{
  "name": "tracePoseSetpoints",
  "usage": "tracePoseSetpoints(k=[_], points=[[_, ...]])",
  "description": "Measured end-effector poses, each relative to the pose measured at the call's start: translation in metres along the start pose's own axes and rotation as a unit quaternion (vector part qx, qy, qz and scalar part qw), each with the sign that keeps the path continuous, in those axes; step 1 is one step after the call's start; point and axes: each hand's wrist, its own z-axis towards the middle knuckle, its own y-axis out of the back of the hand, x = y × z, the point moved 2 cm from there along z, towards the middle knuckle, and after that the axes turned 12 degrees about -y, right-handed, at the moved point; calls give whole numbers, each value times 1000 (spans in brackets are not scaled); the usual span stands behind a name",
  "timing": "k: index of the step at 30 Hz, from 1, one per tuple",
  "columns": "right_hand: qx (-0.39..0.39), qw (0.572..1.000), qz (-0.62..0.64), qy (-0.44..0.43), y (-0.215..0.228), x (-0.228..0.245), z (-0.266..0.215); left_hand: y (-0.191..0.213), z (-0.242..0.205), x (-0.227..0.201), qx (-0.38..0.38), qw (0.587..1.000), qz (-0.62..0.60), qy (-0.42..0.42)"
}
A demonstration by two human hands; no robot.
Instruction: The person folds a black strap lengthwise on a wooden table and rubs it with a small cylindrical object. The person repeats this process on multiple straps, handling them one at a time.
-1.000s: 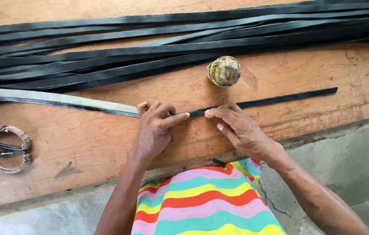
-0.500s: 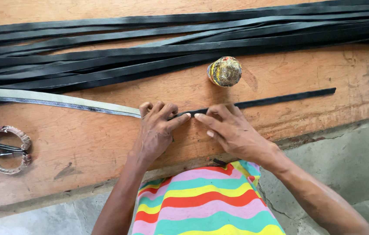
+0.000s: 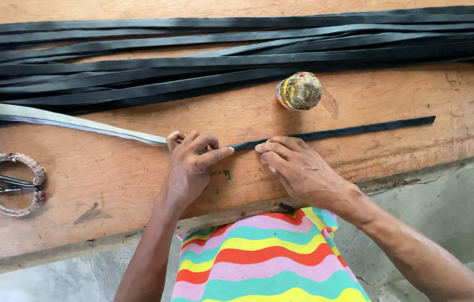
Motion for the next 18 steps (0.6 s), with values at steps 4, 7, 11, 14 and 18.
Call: tracePoseSetpoints(k=[4,7,11,14,18], points=[[16,1000,4,-13,2,-2,3,-1,2,0,4,1000,8,-1],[13,1000,9,-11,3,0,4,-1,0,-1,8,1000,15,2],[39,998,20,-33,2,2,7,0,-1,-1,26,1000,14,8],[44,998,-29,-16,-8,10,13,1,-1,-1,33,999,28,4],[-4,993,-99,66,-27,26,15,1,-5,-3,29,999,18,5]])
